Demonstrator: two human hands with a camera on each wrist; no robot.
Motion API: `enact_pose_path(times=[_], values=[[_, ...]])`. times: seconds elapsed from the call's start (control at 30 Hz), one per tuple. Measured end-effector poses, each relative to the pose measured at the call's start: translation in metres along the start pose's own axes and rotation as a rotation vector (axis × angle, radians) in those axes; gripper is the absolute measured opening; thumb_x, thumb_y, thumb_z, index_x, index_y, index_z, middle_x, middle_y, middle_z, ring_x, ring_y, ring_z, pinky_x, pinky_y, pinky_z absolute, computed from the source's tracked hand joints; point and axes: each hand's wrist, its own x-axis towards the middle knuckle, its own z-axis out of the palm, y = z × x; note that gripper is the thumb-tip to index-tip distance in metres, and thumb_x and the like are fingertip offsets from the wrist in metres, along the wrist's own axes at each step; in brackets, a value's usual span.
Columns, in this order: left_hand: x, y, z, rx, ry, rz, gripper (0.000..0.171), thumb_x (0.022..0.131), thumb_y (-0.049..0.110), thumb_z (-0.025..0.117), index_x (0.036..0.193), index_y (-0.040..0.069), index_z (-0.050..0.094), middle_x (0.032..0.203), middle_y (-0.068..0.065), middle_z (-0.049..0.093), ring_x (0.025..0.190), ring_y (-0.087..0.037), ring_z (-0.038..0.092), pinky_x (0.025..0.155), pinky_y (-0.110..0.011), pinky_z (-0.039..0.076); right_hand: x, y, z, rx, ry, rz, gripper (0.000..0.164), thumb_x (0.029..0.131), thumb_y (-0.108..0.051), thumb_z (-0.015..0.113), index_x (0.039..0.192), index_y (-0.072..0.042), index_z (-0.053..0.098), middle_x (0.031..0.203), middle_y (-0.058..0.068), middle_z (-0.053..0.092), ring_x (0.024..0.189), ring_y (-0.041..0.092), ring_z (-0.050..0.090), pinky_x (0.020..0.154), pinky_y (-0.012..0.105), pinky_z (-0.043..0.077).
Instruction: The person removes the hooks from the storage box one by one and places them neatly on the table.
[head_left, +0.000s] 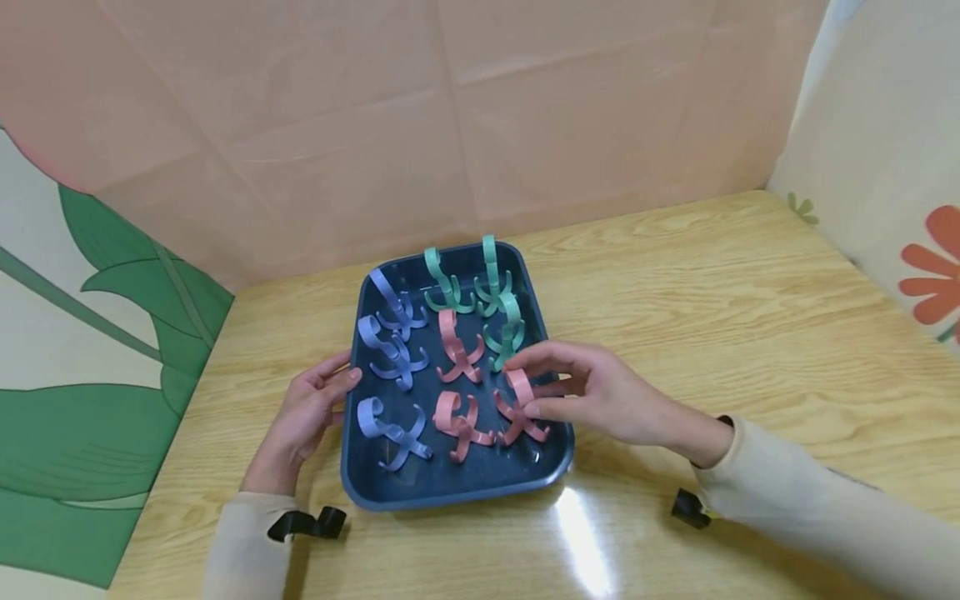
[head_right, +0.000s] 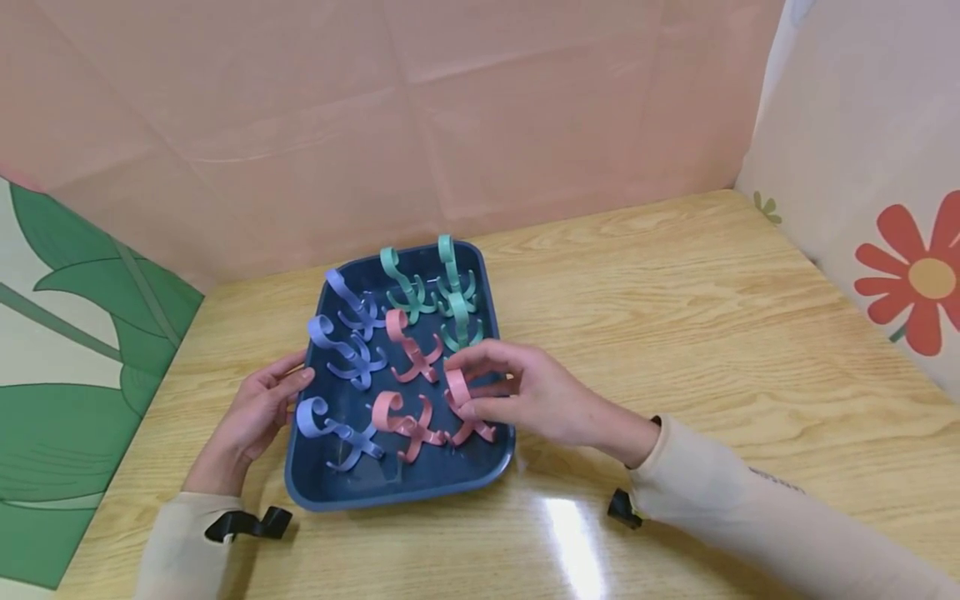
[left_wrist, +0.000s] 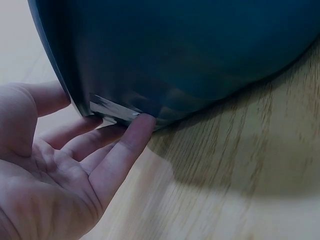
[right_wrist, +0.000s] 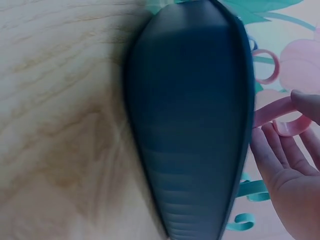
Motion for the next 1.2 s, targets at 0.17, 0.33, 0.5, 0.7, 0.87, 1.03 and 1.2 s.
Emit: enact_pose_path(times=[0.17,0.33,0.5,0.7,0.87,1.03,1.2], values=[[0.0,0.002,0.0,0.005,0.0,-0.005,0.055,0.103,0.028,0.06,0.152,0.011,0.044,0.137,-0.016,0.061,0.108,-0.02,0.069,0.082,-0.039,0.059,0.001,-0.011,-0.003,-0.031,0.017,-0.042,0.042,0.089,-0.008,0.077,0.129,-0.014,0.065,0.121,0.002,0.067,0.112,0.02,0.063,0.09,0.038,0.056],[-0.001,0.001,0.0,0.011,0.001,-0.003,0.055,0.103,0.029,0.06,0.153,0.012,0.044,0.137,-0.016,0.061,0.108,-0.02,0.069,0.083,-0.038,0.058,0.001,-0.021,-0.006,-0.022,0.024,-0.088,0.042,0.089,-0.005,0.076,0.129,-0.011,0.065,0.123,0.011,0.066,0.113,0.024,0.064,0.089,0.039,0.056],[-0.001,0.0,0.0,0.013,-0.001,-0.009,0.055,0.103,0.03,0.06,0.153,0.013,0.044,0.138,-0.015,0.06,0.108,-0.019,0.069,0.083,-0.038,0.058,0.002,-0.031,-0.012,-0.022,0.032,-0.164,0.043,0.089,0.002,0.074,0.13,-0.005,0.063,0.125,0.008,0.066,0.113,0.03,0.064,0.086,0.04,0.058],[-0.002,0.0,0.0,0.01,-0.009,0.005,0.055,0.103,0.029,0.06,0.153,0.012,0.044,0.137,-0.016,0.061,0.107,-0.019,0.069,0.083,-0.038,0.058,0.003,-0.045,-0.024,-0.027,0.074,-0.223,0.044,0.088,0.006,0.072,0.131,0.0,0.063,0.126,0.01,0.066,0.114,0.031,0.064,0.086,0.039,0.057],[-0.001,-0.001,-0.001,0.002,-0.007,0.009,0.055,0.102,0.029,0.06,0.152,0.011,0.045,0.136,-0.016,0.062,0.107,-0.019,0.069,0.082,-0.038,0.059,0.004,-0.052,-0.039,-0.029,0.137,-0.226,0.044,0.088,0.009,0.072,0.131,0.004,0.062,0.129,0.013,0.065,0.113,0.028,0.065,0.087,0.036,0.057],[-0.001,-0.001,-0.001,-0.002,-0.006,0.009,0.055,0.102,0.029,0.06,0.152,0.011,0.045,0.135,-0.015,0.063,0.107,-0.02,0.07,0.082,-0.039,0.059,0.008,-0.054,-0.059,-0.036,0.2,-0.223,0.046,0.088,0.009,0.071,0.132,0.006,0.06,0.129,0.012,0.066,0.113,0.025,0.065,0.087,0.033,0.056],[-0.001,-0.001,0.0,-0.004,-0.006,0.014,0.054,0.103,0.028,0.06,0.152,0.01,0.045,0.133,-0.014,0.064,0.106,-0.019,0.07,0.082,-0.039,0.059,0.013,-0.05,-0.077,-0.116,0.267,-0.189,0.046,0.088,0.007,0.072,0.133,0.004,0.061,0.126,0.012,0.067,0.113,0.024,0.065,0.087,0.028,0.055]])
